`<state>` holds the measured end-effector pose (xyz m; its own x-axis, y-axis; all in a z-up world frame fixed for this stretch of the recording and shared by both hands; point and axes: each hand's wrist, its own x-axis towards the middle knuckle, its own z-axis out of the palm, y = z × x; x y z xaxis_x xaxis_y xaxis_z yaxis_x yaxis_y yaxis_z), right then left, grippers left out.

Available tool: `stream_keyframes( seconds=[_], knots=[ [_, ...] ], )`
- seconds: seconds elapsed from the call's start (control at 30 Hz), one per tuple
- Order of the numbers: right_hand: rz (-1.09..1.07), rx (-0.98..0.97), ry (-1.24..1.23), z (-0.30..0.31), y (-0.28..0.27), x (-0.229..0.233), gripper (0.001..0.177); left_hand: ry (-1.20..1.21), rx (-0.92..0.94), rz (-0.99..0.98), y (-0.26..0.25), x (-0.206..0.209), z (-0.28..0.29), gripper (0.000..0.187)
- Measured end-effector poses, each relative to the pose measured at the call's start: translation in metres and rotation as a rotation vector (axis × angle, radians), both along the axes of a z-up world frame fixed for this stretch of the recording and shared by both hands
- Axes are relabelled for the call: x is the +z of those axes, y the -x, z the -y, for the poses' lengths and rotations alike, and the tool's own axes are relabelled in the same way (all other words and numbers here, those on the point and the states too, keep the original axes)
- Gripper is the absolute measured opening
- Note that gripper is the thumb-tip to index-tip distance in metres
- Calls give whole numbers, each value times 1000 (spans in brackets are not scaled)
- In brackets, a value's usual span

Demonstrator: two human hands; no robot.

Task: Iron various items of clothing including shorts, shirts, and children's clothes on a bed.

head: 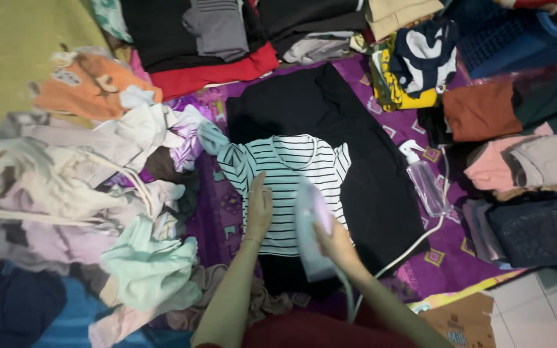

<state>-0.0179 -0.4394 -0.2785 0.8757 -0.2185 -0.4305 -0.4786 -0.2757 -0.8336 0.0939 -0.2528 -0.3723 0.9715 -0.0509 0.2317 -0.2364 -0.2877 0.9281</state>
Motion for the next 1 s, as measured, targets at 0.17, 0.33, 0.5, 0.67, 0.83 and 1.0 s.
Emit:
stream_keyframes(
  seconds=[0.17,0.33,0.5,0.67,0.83,1.0],
  knots=[
    [-165,218,-241,98,-3,-29,43,-854,-77,154,5,-9,12,62],
    [10,-257,102,153,-130,-50,60,-778,-38,65,-29,-14,12,69],
    [101,-228,330,173,-171,-105,55,-928,119,41,-66,-19,-9,71],
    [243,-387,111,214,-114,-90,29,-950,141,-12,-76,-24,-21,72],
    [471,-243,370,189,-80,-63,35,-953,157,51,-80,-21,-18,72],
    [81,25,27,98,-13,-16,32,-805,98,65,-91,16,7,69]
  ],
)
